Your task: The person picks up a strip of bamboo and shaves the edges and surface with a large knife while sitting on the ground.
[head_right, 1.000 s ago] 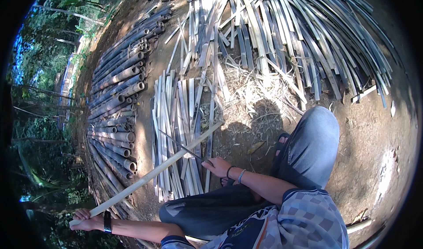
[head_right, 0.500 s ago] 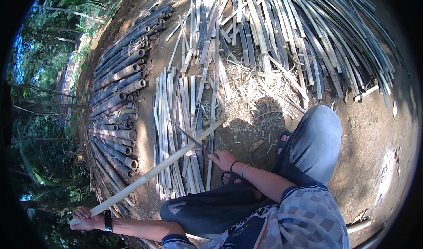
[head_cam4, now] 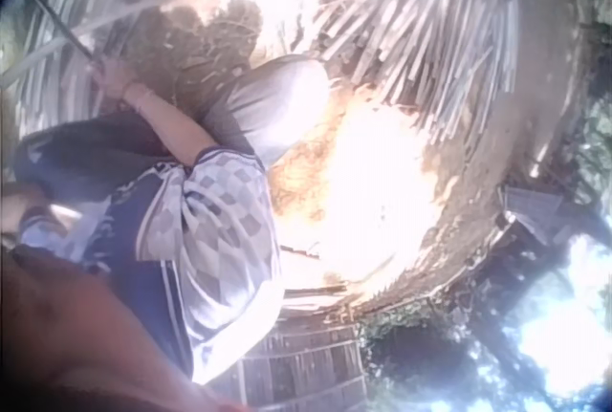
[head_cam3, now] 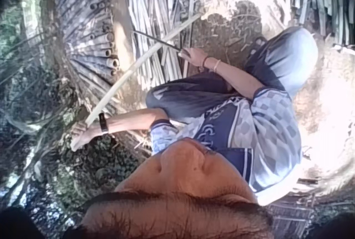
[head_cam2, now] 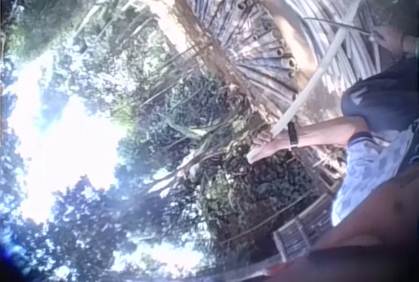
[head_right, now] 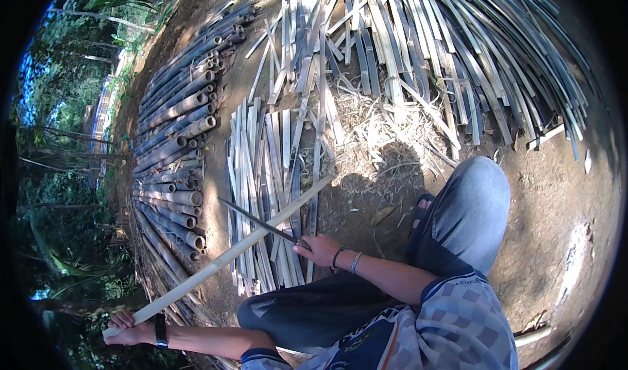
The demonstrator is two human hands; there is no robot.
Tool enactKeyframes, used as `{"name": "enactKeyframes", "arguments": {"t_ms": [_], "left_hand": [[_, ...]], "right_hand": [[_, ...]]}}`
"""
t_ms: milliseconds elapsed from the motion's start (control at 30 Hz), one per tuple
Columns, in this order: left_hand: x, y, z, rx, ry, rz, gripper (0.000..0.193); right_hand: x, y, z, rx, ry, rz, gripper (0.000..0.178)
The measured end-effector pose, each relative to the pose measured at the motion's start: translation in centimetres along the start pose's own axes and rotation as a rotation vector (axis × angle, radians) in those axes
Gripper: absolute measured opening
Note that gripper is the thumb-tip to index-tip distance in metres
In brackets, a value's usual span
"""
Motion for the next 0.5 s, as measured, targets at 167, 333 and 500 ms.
{"name": "enactKeyframes", "arguments": {"t_ms": [167,333,500], "left_hand": [[0.4,0.4,-0.6,-0.092,0.153,0.009,0.062],[0.1,0.8,-1.0,-0.054,0.07,0.01,0.062],[0.0,0.4,-0.3,-0.027,0.027,0.001,0.063]], "right_hand": [[0.4,-10.0,2.9,0.037,-0.217,-0.317,0.05],[0.1,-1.0,-0.3,0.106,-0.078,-0.044,0.051],[-0.9,2.3,0.0,-0.007,0.115,0.086,0.051]]}}
Point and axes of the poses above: each hand's wrist, its own x-axis towards the middle knuckle, its own z-axis out of the back of the hand, y = z × x, the point moved 8 cm from there along x, towards the middle knuckle, and after that the axes turned 2 degrees about -z, right-handed, at the moved point
